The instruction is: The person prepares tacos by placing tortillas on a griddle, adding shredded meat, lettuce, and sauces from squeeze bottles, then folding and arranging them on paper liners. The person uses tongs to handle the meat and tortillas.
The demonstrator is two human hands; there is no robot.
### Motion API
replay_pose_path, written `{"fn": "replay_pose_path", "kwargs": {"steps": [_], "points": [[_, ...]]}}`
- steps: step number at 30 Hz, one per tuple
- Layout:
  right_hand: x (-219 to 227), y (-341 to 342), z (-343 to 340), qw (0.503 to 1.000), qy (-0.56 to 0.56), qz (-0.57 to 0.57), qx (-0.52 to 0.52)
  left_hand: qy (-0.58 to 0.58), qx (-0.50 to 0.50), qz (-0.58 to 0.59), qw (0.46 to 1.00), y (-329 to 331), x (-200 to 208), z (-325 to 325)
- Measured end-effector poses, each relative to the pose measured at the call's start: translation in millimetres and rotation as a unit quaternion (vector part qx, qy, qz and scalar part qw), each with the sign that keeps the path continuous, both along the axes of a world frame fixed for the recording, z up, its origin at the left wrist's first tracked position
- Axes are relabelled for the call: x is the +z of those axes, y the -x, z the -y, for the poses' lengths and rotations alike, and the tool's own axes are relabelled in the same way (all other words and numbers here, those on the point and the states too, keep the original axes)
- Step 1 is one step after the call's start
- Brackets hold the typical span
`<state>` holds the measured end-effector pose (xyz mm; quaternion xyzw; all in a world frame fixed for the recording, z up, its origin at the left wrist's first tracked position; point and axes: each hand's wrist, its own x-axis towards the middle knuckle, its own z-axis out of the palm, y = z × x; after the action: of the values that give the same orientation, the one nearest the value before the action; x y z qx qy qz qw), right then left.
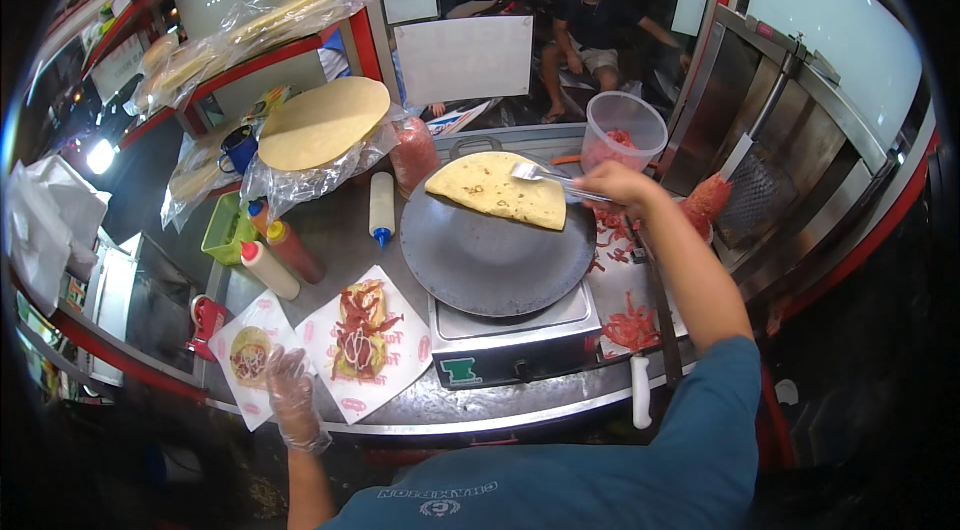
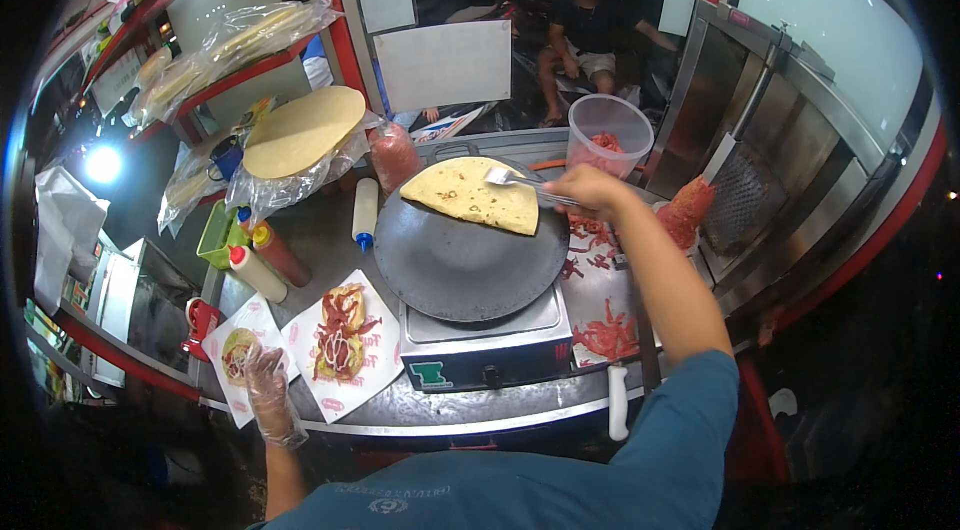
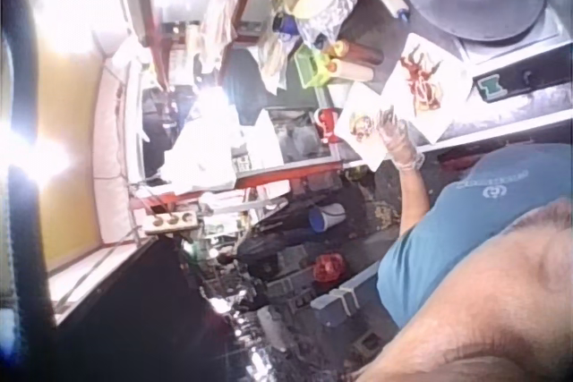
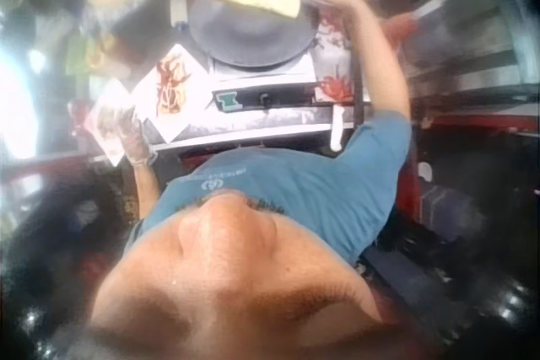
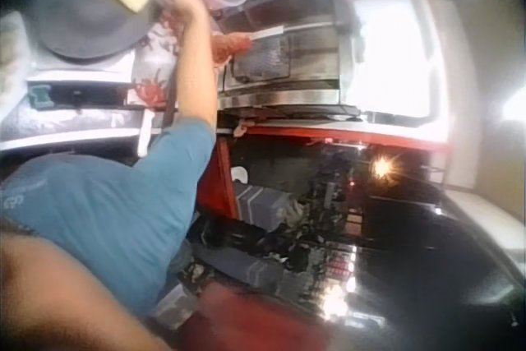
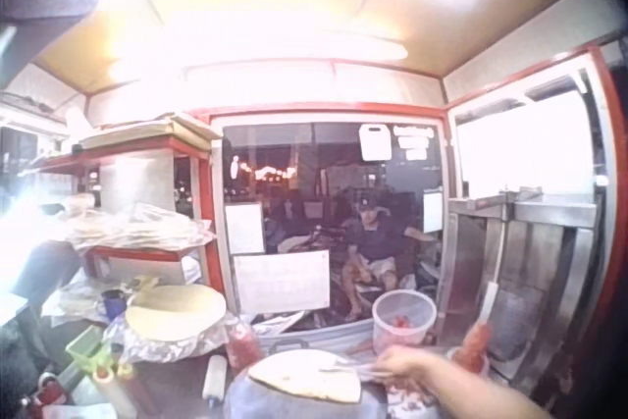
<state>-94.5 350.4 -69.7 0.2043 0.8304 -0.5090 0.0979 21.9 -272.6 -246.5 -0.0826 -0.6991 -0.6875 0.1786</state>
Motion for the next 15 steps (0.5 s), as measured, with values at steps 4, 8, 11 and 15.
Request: {"fn": "replay_pose_path", "kwargs": {"steps": [4,8,11,15], "points": [[-1.7,55.9,-2.2,0.905,-0.261,-0.279,0.186,0.032,-0.077,-0.02,0.996,2.7,21.6,-38.5],[82.2,8.9,43.4,0.813,-0.387,-0.385,0.205,0.092,-0.084,-0.009,0.992,-17.2,15.6,-20.3],[72.6,-32.2,51.5,0.735,-0.514,-0.37,0.242,0.108,-0.067,0.059,0.99,-32.3,-1.1,-0.6],[60.0,-87.6,75.5,0.785,-0.495,-0.26,0.267,0.062,-0.045,0.049,0.996,-56.8,-26.6,23.9]]}}
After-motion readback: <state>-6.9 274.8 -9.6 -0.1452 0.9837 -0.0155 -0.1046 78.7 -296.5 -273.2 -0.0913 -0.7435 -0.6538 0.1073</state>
